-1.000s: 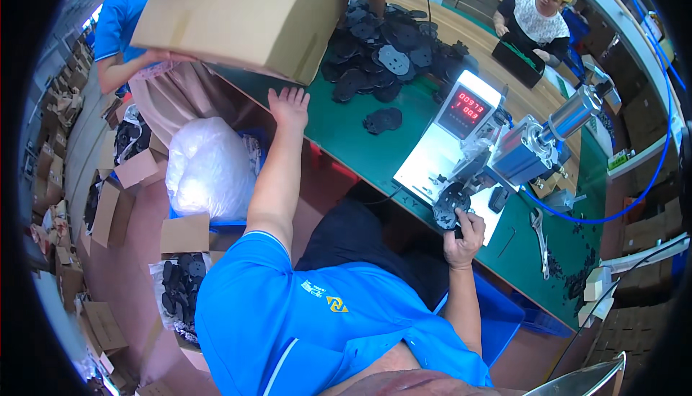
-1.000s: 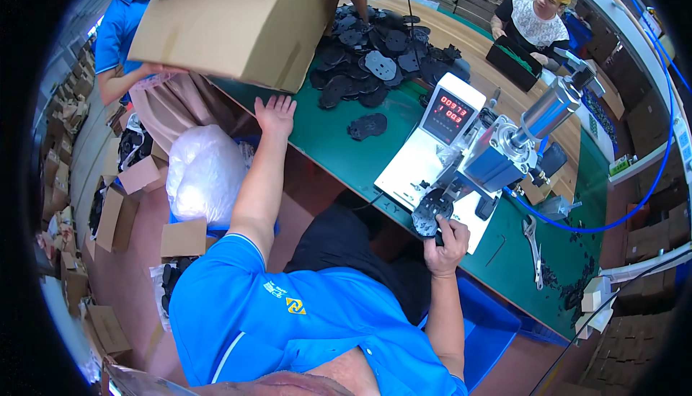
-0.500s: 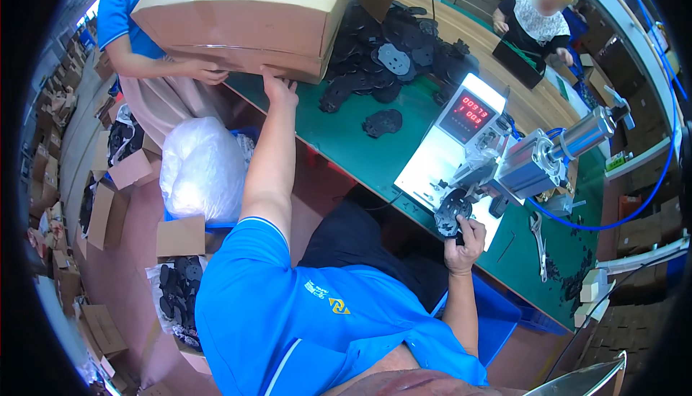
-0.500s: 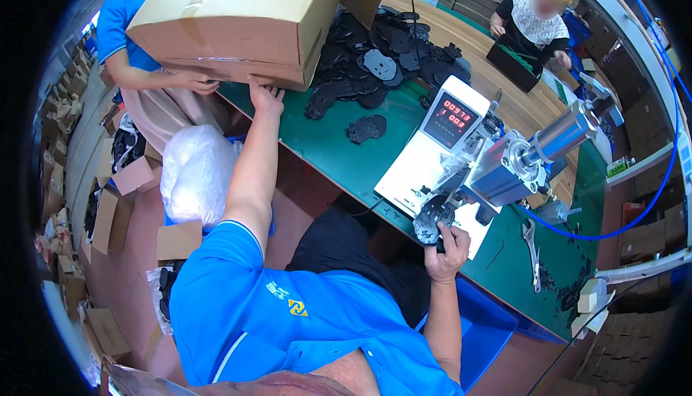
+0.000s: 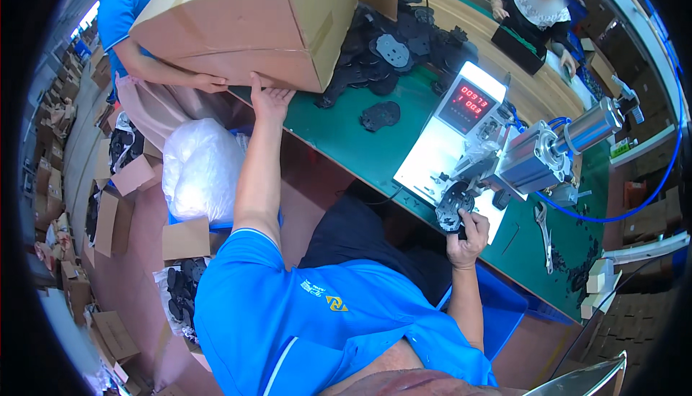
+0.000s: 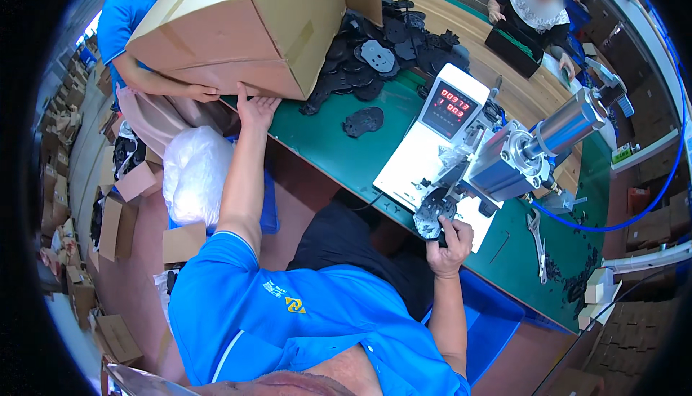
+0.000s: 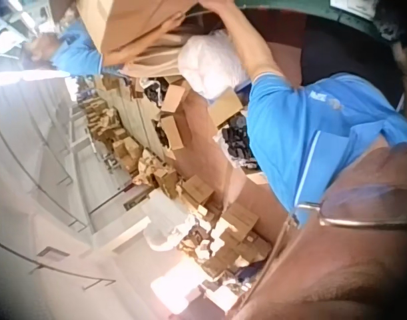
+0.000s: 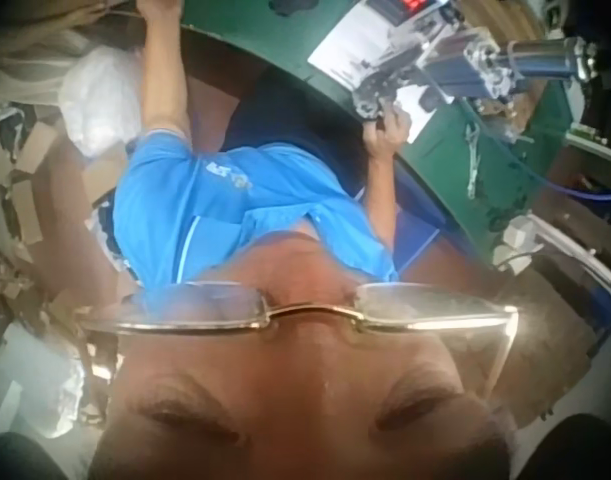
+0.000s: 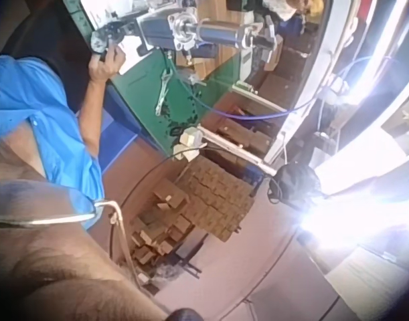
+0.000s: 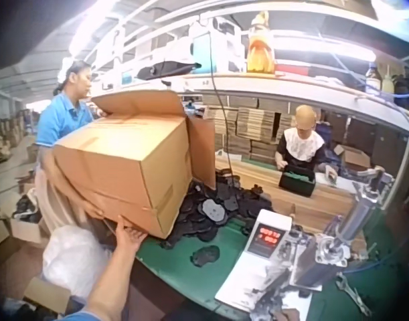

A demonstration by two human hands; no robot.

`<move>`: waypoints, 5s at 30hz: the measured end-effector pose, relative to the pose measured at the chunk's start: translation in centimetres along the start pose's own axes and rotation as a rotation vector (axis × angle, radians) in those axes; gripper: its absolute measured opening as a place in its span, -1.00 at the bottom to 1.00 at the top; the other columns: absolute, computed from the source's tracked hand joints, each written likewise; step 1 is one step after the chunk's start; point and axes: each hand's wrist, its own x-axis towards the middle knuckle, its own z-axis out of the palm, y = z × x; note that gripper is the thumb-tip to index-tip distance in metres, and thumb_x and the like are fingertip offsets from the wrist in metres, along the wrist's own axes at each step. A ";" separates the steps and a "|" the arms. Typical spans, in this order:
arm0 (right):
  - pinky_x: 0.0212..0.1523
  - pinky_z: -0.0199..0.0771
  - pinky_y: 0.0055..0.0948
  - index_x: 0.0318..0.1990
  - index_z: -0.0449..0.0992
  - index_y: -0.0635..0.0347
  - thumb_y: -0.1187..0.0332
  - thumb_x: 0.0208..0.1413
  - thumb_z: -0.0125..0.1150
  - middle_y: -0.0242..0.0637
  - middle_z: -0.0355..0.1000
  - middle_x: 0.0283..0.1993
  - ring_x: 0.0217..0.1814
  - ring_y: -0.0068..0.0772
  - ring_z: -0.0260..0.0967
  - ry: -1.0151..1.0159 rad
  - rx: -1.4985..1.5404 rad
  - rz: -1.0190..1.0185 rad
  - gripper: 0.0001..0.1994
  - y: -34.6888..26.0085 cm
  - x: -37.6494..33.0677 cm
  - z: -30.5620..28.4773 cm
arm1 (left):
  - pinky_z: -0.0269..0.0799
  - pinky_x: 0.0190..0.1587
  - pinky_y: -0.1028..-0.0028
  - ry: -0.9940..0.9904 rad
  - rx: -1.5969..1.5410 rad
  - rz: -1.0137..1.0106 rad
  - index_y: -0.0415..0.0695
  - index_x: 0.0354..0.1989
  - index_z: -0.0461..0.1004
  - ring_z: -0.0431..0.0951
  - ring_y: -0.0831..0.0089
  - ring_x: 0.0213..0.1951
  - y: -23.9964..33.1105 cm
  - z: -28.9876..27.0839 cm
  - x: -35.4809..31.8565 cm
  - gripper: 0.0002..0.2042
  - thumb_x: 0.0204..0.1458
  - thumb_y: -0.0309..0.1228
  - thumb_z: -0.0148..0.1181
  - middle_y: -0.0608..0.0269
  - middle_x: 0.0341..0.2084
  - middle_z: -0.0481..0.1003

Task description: The person repeatedly places black plastic components into a pneumatic press machine to stamp them, empties additional components from a cardboard box onto the workbench, and continues positioning and pressing the pieces.

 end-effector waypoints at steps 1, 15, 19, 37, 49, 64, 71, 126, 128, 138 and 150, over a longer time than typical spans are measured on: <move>-0.08 0.50 -0.25 0.01 0.82 0.22 0.47 -0.12 0.54 -0.20 0.52 -0.12 -0.15 -0.15 0.42 -0.002 0.005 -0.001 -0.57 -0.1 0.1 0.0 | 0.10 0.66 -0.28 -0.009 0.023 0.018 -0.64 0.61 -0.03 0.17 -0.44 0.61 0.0 -0.8 -0.4 0.12 0.39 0.26 0.28 -0.68 0.54 0.10; -0.05 0.53 -0.29 0.06 0.81 0.27 0.51 -0.06 0.45 -0.15 0.55 -0.07 -0.12 -0.15 0.46 -0.004 0.004 -0.022 -0.57 0.0 0.3 -0.1 | 0.33 0.56 -0.21 -0.365 0.162 0.093 -0.57 0.55 0.09 0.31 -0.34 0.49 1.3 9.2 -4.9 -0.07 0.45 0.08 0.35 -0.52 0.43 0.20; -0.04 0.53 -0.28 0.05 0.81 0.27 0.50 -0.05 0.45 -0.16 0.55 -0.07 -0.11 -0.14 0.46 -0.017 0.000 -0.021 -0.58 -0.4 -0.5 -0.2 | 0.40 0.51 -0.16 -0.472 0.134 0.036 -0.46 0.60 0.15 0.38 -0.28 0.43 1.8 11.5 -5.2 -0.10 0.46 0.12 0.31 -0.48 0.46 0.21; -0.03 0.53 -0.27 0.08 0.80 0.27 0.51 -0.05 0.45 -0.15 0.55 -0.04 -0.09 -0.13 0.47 -0.039 -0.012 -0.019 -0.56 0.3 -0.6 -0.3 | 0.16 0.62 -0.04 0.262 1.529 0.738 -0.37 0.65 0.21 0.31 -0.37 0.54 -7.9 2.1 2.6 0.06 0.34 0.41 0.10 -0.41 0.56 0.31; -0.04 0.52 -0.27 0.07 0.80 0.23 0.48 -0.05 0.51 -0.15 0.52 -0.06 -0.11 -0.15 0.44 -0.050 0.000 0.034 -0.56 0.4 -0.9 -0.1 | 0.55 0.29 0.09 -0.119 1.730 0.571 -0.22 0.44 0.53 0.63 -0.12 0.26 -4.7 2.3 1.7 -0.35 0.32 -0.01 0.36 -0.19 0.26 0.64; -0.02 0.52 -0.26 0.10 0.77 0.27 0.52 -0.07 0.45 -0.13 0.51 -0.04 -0.10 -0.10 0.44 -0.099 0.001 0.055 -0.53 0.6 -1.1 -0.2 | 0.25 0.61 0.06 0.698 1.152 0.862 -0.54 0.58 0.21 0.35 -0.27 0.53 2.0 -0.7 12.6 -0.20 0.45 -0.05 0.20 -0.41 0.55 0.32; -0.01 0.53 -0.26 0.10 0.74 0.30 0.52 -0.08 0.44 -0.09 0.48 -0.04 -0.09 -0.07 0.42 -0.156 0.019 0.031 -0.53 0.8 -1.3 -1.5 | 0.27 0.59 0.04 0.884 1.079 0.941 -0.50 0.60 0.21 0.36 -0.27 0.53 1.2 1.3 14.4 -0.20 0.45 -0.05 0.18 -0.40 0.55 0.32; -0.12 0.47 -0.31 0.09 0.75 0.27 0.44 -0.03 0.52 -0.13 0.45 -0.06 -0.12 -0.14 0.37 -0.152 0.013 0.075 -0.55 0.5 -1.0 -1.2 | 0.27 0.61 0.04 0.332 1.425 0.638 -0.18 0.61 0.37 0.41 -0.12 0.55 1.8 -0.2 16.6 -0.32 0.43 -0.03 0.14 -0.03 0.59 0.40; -0.12 0.46 -0.31 0.08 0.75 0.27 0.44 -0.03 0.53 -0.14 0.45 -0.07 -0.13 -0.15 0.37 -0.154 0.029 0.076 -0.56 0.7 -0.9 -1.1 | 0.26 0.64 0.06 0.409 1.417 0.752 -0.10 0.62 0.38 0.39 -0.04 0.58 1.5 -0.9 17.8 -0.33 0.44 -0.03 0.16 0.09 0.60 0.41; -0.14 0.45 -0.29 0.04 0.75 0.27 0.43 -0.05 0.54 -0.15 0.44 -0.10 -0.15 -0.16 0.35 -0.129 0.043 0.040 -0.58 1.2 -1.2 -0.8 | 0.22 0.69 -0.12 -0.038 1.032 1.322 0.04 0.66 0.36 0.36 0.05 0.61 -2.2 -6.7 28.8 -0.22 0.47 0.30 -0.10 0.16 0.60 0.42; -0.13 0.46 -0.28 0.05 0.76 0.25 0.39 -0.07 0.56 -0.15 0.47 -0.10 -0.16 -0.15 0.37 -0.117 -0.035 0.038 -0.56 0.9 -1.0 -0.5 | 0.27 0.67 -0.08 -0.615 0.693 0.240 0.13 0.71 0.26 0.31 0.11 0.64 1.1 -0.7 21.3 -0.26 0.50 0.25 -0.09 0.13 0.64 0.36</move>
